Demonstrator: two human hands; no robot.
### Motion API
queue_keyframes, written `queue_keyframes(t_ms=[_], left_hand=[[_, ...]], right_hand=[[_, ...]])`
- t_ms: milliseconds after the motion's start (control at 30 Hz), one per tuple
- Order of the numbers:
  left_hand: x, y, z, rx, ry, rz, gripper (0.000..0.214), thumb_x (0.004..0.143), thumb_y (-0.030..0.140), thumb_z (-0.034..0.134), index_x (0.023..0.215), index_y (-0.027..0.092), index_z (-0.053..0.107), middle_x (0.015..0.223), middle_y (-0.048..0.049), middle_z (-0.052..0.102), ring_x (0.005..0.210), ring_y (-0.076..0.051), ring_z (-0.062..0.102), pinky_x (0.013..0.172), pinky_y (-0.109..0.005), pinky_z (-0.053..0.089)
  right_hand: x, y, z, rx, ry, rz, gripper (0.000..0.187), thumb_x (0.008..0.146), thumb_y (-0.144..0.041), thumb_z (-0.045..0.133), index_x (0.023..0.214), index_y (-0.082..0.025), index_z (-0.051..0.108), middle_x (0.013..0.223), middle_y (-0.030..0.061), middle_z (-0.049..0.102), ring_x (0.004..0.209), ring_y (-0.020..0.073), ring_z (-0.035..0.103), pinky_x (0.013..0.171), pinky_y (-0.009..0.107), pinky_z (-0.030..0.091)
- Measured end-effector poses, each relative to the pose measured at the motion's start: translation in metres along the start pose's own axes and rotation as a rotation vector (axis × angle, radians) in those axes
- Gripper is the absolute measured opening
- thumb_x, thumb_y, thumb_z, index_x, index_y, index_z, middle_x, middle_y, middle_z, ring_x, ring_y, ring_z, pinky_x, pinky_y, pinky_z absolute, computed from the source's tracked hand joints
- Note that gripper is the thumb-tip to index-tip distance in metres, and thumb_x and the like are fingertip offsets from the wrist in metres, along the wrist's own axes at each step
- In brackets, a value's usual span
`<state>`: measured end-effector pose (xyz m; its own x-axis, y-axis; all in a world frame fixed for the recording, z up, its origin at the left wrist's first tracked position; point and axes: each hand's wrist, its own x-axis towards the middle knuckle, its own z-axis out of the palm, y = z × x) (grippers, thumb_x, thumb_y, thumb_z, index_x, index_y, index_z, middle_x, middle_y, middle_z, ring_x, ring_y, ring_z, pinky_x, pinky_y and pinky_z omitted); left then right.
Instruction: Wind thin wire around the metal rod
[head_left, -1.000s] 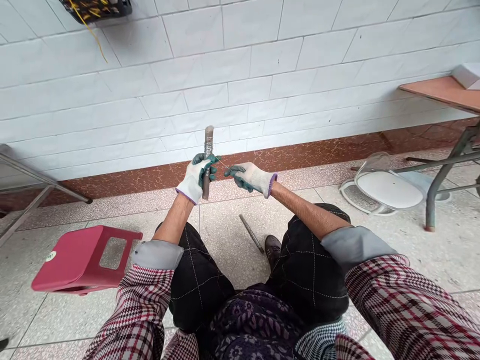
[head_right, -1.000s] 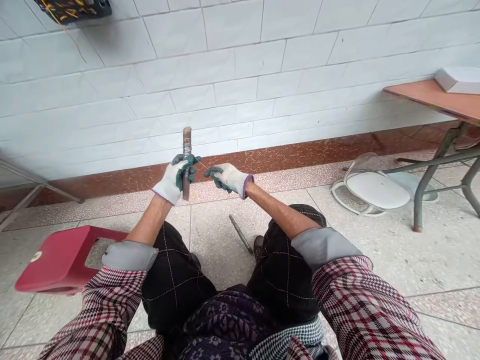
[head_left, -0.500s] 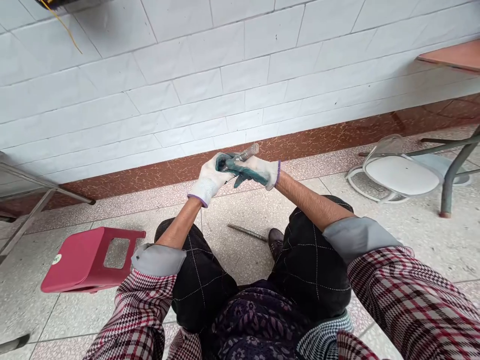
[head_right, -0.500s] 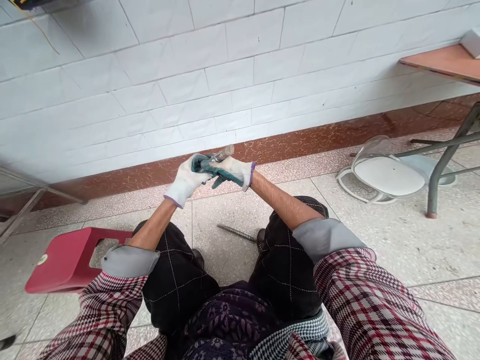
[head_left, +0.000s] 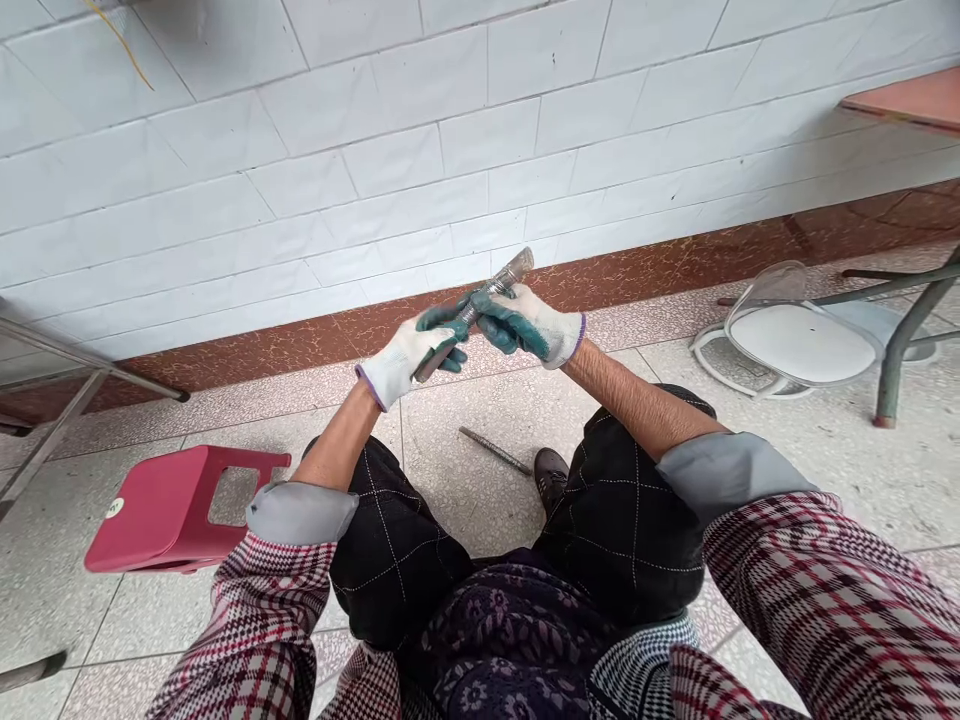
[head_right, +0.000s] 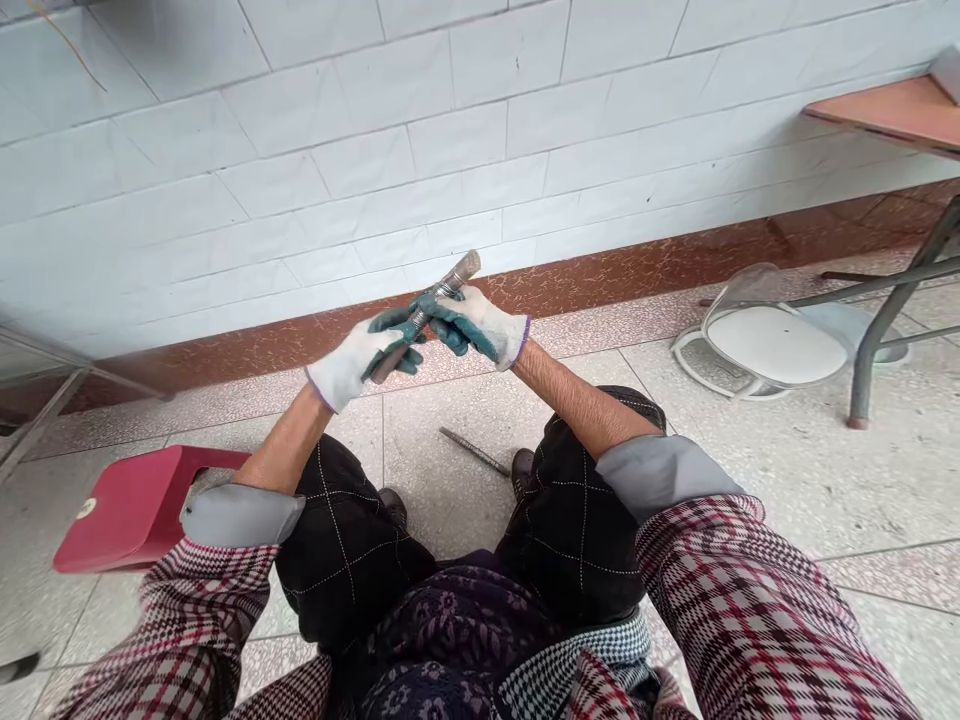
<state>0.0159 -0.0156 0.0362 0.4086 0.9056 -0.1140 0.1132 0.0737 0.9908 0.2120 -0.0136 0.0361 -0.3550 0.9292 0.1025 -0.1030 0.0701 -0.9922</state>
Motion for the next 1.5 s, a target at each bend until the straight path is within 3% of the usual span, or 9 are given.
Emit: queue_keyframes(t_ms=[133, 300, 467, 600, 667, 833, 1067, 1233, 1500], left_hand=[[-0.012, 0.001, 0.000, -0.105, -0.259, -0.150, 0.020, 0.094, 0.034, 0.061, 0.092, 0.014, 0.061, 0.069, -0.0022, 0.063, 0.040, -0.007, 0.046, 0.037, -0.021, 0.034], [0.000, -0.008, 0.000, 0.034, 0.112, -0.182, 0.009, 0.091, 0.029, 0.064, 0.093, 0.021, 0.061, 0.058, 0.0064, 0.045, 0.037, -0.006, 0.026, 0.037, -0.024, 0.019], [0.028, -0.023, -0.026, 0.948, 0.263, 0.014, 0.020, 0.085, 0.034, 0.073, 0.100, 0.021, 0.070, 0.064, -0.0022, 0.059, 0.059, -0.019, 0.056, 0.062, -0.032, 0.041], [0.038, -0.034, -0.034, 1.536, -0.028, -0.046, 0.020, 0.087, 0.022, 0.067, 0.106, 0.023, 0.074, 0.066, -0.0066, 0.063, 0.073, -0.027, 0.065, 0.071, -0.035, 0.043], [0.036, -0.037, -0.027, 1.487, -0.142, -0.005, 0.018, 0.085, 0.022, 0.068, 0.101, 0.026, 0.076, 0.064, -0.0051, 0.061, 0.067, -0.025, 0.063, 0.070, -0.034, 0.041], [0.022, -0.037, -0.014, 1.061, -0.036, 0.206, 0.018, 0.081, 0.036, 0.074, 0.095, 0.026, 0.077, 0.068, -0.0015, 0.062, 0.060, -0.018, 0.053, 0.062, -0.031, 0.037], [0.019, -0.023, -0.014, 0.509, 0.141, 0.129, 0.020, 0.083, 0.031, 0.070, 0.098, 0.020, 0.075, 0.064, -0.0008, 0.057, 0.047, -0.012, 0.043, 0.048, -0.029, 0.037], [0.036, -0.029, -0.042, 1.265, 0.199, 0.063, 0.027, 0.092, 0.023, 0.059, 0.112, 0.020, 0.076, 0.083, -0.0120, 0.072, 0.075, -0.027, 0.068, 0.071, -0.037, 0.048], [0.033, -0.040, -0.022, 1.716, -0.095, 0.148, 0.043, 0.096, 0.011, 0.049, 0.129, 0.027, 0.070, 0.103, -0.0160, 0.075, 0.083, -0.031, 0.071, 0.069, -0.038, 0.045]], right_hand=[[-0.001, 0.001, 0.001, -0.064, -0.109, 0.038, 0.046, 0.086, -0.064, 0.069, 0.083, -0.018, 0.062, 0.057, -0.0004, 0.056, 0.043, 0.0098, 0.043, 0.035, 0.022, 0.032], [0.001, 0.022, 0.003, -0.409, 0.106, 0.103, 0.016, 0.096, -0.029, 0.056, 0.085, -0.019, 0.064, 0.059, -0.0022, 0.052, 0.046, 0.0110, 0.043, 0.042, 0.026, 0.035], [-0.003, 0.025, -0.004, -0.879, -0.045, 0.043, 0.015, 0.092, -0.020, 0.061, 0.085, -0.019, 0.073, 0.070, 0.0022, 0.063, 0.062, 0.0145, 0.053, 0.059, 0.030, 0.039], [0.003, 0.020, -0.022, -1.080, -0.049, 0.051, 0.014, 0.090, -0.024, 0.065, 0.082, -0.023, 0.076, 0.073, 0.0028, 0.066, 0.063, 0.0161, 0.053, 0.060, 0.032, 0.038], [0.010, 0.020, -0.036, -1.101, 0.005, 0.058, 0.013, 0.088, -0.022, 0.066, 0.080, -0.023, 0.076, 0.076, 0.0027, 0.067, 0.063, 0.0155, 0.052, 0.060, 0.032, 0.039], [0.024, 0.023, -0.053, -0.599, 0.156, 0.109, 0.020, 0.084, -0.009, 0.056, 0.084, -0.015, 0.076, 0.064, 0.0011, 0.060, 0.055, 0.0113, 0.047, 0.050, 0.027, 0.039], [0.003, 0.030, -0.003, -0.424, 0.026, 0.253, 0.014, 0.089, -0.016, 0.060, 0.090, -0.015, 0.074, 0.057, -0.0012, 0.057, 0.043, 0.0084, 0.044, 0.036, 0.022, 0.032], [-0.017, 0.022, 0.022, -0.516, -0.221, 0.214, 0.023, 0.089, -0.015, 0.059, 0.098, -0.018, 0.079, 0.057, -0.0032, 0.056, 0.042, 0.0078, 0.042, 0.035, 0.022, 0.029], [0.017, 0.004, -0.052, -0.631, 0.221, 0.119, 0.022, 0.086, -0.005, 0.059, 0.089, -0.010, 0.080, 0.061, 0.0005, 0.059, 0.050, 0.0077, 0.042, 0.045, 0.024, 0.031]])
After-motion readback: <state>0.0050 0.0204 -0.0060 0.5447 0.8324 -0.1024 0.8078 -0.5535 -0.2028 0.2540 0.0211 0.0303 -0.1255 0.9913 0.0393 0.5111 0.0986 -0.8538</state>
